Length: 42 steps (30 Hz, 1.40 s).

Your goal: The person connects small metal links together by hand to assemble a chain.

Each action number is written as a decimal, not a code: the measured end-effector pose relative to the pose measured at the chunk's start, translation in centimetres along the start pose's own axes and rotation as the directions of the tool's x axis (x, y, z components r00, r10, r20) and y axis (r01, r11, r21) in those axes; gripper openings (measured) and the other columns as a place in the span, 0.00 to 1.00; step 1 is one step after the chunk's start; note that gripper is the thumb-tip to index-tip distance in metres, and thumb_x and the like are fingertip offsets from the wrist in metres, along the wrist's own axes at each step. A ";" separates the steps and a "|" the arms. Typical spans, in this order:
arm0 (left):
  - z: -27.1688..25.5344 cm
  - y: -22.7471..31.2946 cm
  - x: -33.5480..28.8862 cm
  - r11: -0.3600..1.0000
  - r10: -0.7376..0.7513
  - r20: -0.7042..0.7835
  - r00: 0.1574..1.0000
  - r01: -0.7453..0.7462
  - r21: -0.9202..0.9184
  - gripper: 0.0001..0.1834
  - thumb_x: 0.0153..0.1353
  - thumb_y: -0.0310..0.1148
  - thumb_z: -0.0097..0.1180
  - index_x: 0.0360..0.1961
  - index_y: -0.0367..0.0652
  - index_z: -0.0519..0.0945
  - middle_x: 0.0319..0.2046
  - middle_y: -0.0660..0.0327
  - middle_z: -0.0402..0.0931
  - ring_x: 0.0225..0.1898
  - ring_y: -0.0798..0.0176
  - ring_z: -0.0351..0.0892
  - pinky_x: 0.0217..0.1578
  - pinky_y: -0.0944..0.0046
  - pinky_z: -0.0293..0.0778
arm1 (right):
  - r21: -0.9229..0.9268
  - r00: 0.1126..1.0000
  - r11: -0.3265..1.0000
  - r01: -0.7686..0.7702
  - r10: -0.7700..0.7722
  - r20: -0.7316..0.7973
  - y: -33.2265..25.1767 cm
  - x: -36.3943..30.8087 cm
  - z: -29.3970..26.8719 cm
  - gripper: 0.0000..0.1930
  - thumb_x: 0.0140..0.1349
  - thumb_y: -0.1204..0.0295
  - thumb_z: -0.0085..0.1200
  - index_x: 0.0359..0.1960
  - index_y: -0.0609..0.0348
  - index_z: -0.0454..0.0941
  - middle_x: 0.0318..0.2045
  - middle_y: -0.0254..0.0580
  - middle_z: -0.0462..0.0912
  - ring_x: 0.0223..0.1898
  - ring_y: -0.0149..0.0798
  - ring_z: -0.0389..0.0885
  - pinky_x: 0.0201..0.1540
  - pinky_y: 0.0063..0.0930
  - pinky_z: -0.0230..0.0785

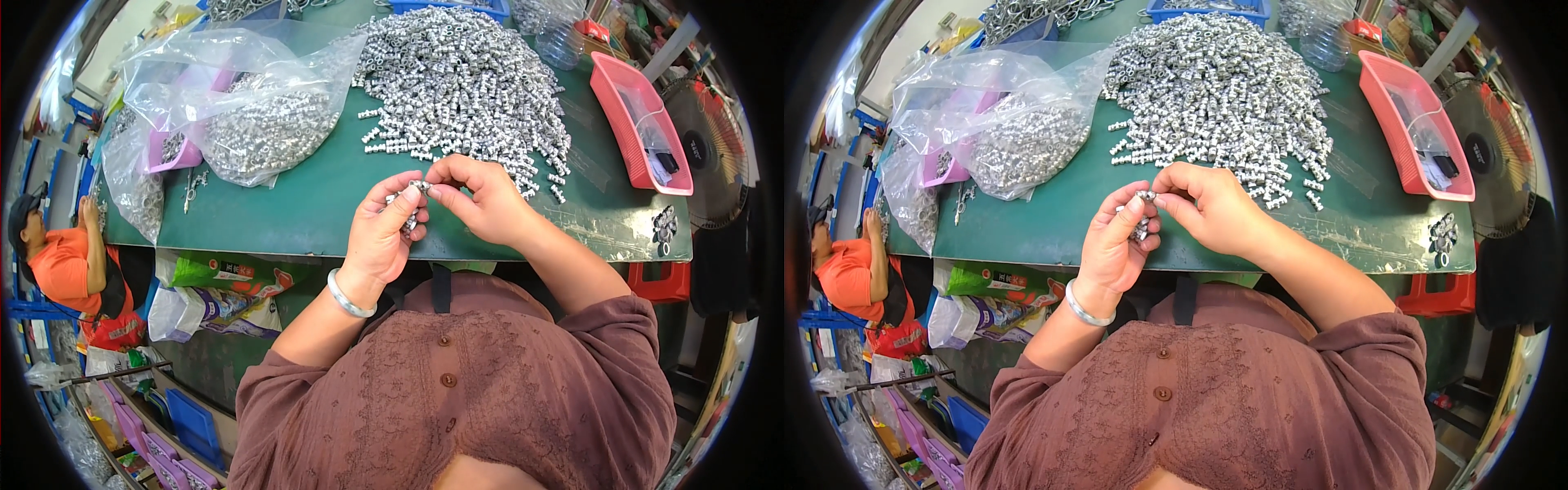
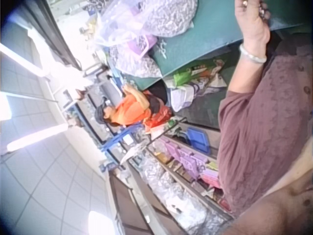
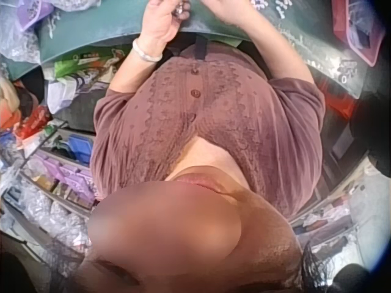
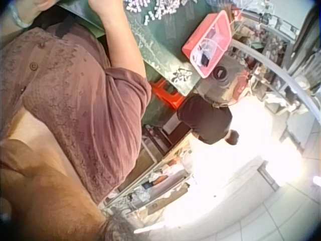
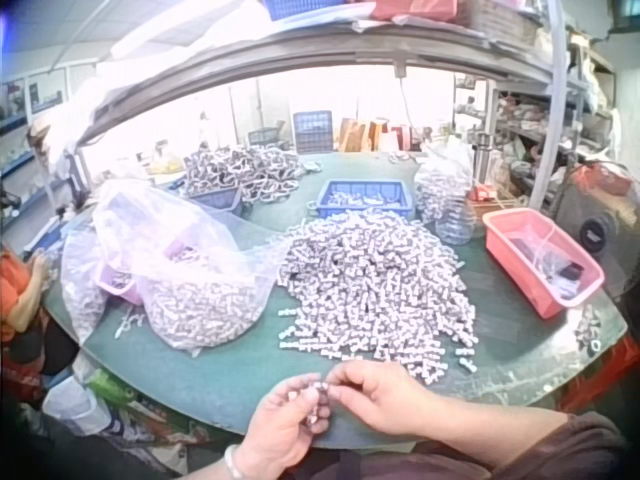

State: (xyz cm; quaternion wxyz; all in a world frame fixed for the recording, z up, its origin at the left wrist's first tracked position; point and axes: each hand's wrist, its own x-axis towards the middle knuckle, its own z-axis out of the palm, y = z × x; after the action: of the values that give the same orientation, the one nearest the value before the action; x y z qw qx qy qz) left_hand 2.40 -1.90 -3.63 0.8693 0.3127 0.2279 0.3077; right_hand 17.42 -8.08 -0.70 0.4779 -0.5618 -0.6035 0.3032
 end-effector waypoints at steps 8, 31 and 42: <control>-1.1 0.2 0.4 0.928 -0.152 0.159 0.975 0.196 -0.316 0.07 0.60 0.37 0.47 0.37 0.47 0.71 0.28 0.66 0.66 0.28 0.69 0.64 0.21 0.75 0.63 | -0.804 0.968 0.581 0.127 -0.249 -0.026 3.1 0.9 -1.1 0.08 0.48 0.70 0.55 0.29 0.59 0.75 0.28 0.40 0.73 0.36 0.44 0.70 0.40 0.35 0.61; -1.3 0.5 0.4 0.903 -0.173 0.181 0.968 0.230 -0.364 0.12 0.58 0.36 0.48 0.42 0.45 0.71 0.34 0.61 0.71 0.34 0.63 0.69 0.23 0.72 0.68 | -0.753 0.976 0.646 0.126 -0.215 -0.021 4.3 0.9 -1.3 0.05 0.47 0.74 0.54 0.27 0.58 0.74 0.28 0.40 0.72 0.36 0.42 0.70 0.40 0.35 0.59; -0.2 -0.6 0.4 0.994 -0.091 0.009 0.996 0.091 -0.059 0.11 0.56 0.32 0.54 0.41 0.46 0.72 0.29 0.64 0.75 0.28 0.69 0.73 0.20 0.74 0.63 | -0.298 0.945 0.916 0.267 -0.309 -0.105 0.8 -0.1 -0.3 0.08 0.46 0.79 0.55 0.29 0.60 0.71 0.25 0.41 0.74 0.31 0.43 0.73 0.34 0.31 0.65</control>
State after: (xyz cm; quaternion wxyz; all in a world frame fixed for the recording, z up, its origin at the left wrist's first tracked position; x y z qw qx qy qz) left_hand 2.83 -1.87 -4.22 0.8920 0.2769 0.2300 0.2735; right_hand 18.00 -8.04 -1.34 0.4771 -0.5496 -0.6788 0.0978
